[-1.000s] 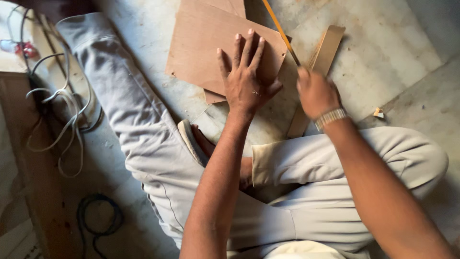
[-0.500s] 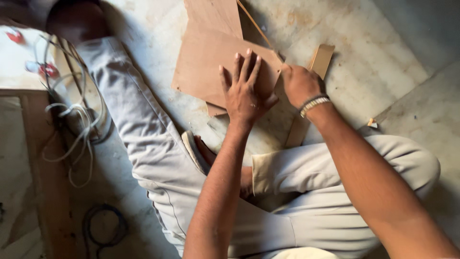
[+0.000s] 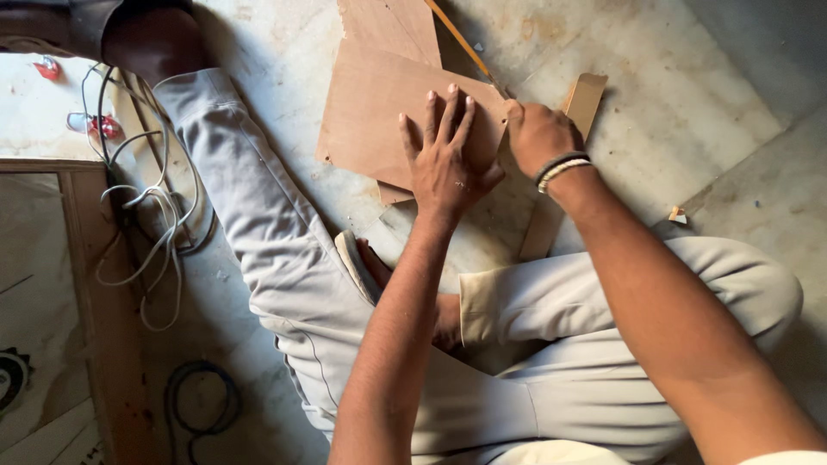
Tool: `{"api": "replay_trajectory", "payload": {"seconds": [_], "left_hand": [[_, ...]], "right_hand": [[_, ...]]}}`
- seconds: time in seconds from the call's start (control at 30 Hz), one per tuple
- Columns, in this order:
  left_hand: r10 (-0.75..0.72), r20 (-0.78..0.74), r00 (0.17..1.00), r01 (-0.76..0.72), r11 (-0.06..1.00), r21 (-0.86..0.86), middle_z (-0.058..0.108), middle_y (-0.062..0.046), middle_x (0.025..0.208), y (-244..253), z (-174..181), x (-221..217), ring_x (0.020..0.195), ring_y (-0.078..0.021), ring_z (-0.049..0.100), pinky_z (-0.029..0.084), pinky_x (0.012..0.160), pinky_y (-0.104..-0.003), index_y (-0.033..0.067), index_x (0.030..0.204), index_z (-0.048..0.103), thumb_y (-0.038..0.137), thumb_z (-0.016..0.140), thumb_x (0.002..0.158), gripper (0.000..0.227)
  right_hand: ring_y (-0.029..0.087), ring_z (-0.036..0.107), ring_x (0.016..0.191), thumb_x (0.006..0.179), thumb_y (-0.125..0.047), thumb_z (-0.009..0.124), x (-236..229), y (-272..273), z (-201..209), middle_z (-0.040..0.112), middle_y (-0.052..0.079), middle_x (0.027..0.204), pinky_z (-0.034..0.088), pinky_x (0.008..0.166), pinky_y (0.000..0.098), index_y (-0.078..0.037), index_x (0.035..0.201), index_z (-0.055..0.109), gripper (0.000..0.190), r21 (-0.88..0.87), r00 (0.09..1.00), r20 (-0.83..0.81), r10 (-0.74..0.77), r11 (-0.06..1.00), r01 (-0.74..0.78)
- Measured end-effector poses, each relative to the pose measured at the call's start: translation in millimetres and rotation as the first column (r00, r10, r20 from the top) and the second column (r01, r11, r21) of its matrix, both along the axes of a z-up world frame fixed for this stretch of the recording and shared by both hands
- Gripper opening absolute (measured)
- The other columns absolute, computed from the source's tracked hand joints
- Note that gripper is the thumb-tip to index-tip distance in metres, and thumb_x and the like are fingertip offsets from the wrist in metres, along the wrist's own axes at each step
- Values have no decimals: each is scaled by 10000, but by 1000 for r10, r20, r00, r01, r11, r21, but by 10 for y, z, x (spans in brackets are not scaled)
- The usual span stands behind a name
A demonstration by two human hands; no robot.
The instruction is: The person sits on the floor and sands a rectangular wooden board using a yellow sanding block. They hold the board with their left hand and rub the sanding block along the edges and surface with their right hand.
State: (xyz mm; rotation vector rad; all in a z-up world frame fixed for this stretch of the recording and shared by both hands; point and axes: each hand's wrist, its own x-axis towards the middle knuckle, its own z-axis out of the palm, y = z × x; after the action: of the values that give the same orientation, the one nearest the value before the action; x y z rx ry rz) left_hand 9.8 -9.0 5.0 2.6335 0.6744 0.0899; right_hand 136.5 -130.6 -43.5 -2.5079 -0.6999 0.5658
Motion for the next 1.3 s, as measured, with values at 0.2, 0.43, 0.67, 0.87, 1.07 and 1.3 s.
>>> {"api": "replay_trajectory", "payload": {"seconds": [0.2,0.43,0.67,0.87,1.07,1.3], "left_hand": [[21,21,1000,-20,1000,-17,343,-52,1645,-43,-84,-31,1543,-296,289,48,1252,-676,161,1526,458,492,865,601,1064],[-36,41,999,37,999,-33,347,-49,1651,-39,-61,-19,1553,-309,290,62,1254,-680,163,1529,467,449,876,601,1054],[41,-27,999,-42,999,-33,326,-56,1645,-83,-8,23,1548,-291,268,45,1240,-680,162,1522,450,491,879,556,1106],[71,22,997,-71,997,-20,313,-49,1664,-96,-130,1,1561,-288,261,37,1258,-680,173,1533,443,505,869,616,1064],[12,20,1000,-12,1000,-20,311,-67,1662,-66,-107,-17,1553,-293,270,34,1252,-689,163,1533,449,489,858,609,1061],[56,30,998,-55,998,-28,334,-57,1655,-82,-24,18,1552,-283,278,37,1253,-675,174,1503,491,462,866,609,1012]], "right_hand": [[497,643,860,1097,-455,414,-341,-529,49,689,245,859,503,799,579,-52,900,667,515,-57,970,-191,-149,988,140],[460,673,820,1090,-431,386,-316,-728,205,690,205,800,532,817,545,-62,800,658,542,-83,952,-259,-162,986,145],[527,647,908,1101,-406,430,90,89,117,672,315,928,515,857,588,-19,948,719,507,-117,998,-56,-2,993,-5],[455,674,819,1033,-368,425,-499,-885,161,706,211,863,528,763,563,-64,1031,691,404,-39,992,-124,4,999,-9],[494,645,830,1100,-438,402,-302,-696,166,689,240,869,516,771,580,-55,978,676,487,-63,981,-183,-68,996,58],[510,642,885,1106,-396,424,-32,-265,46,685,268,942,517,816,581,-52,955,714,474,-15,999,-35,26,1000,-26]]}}
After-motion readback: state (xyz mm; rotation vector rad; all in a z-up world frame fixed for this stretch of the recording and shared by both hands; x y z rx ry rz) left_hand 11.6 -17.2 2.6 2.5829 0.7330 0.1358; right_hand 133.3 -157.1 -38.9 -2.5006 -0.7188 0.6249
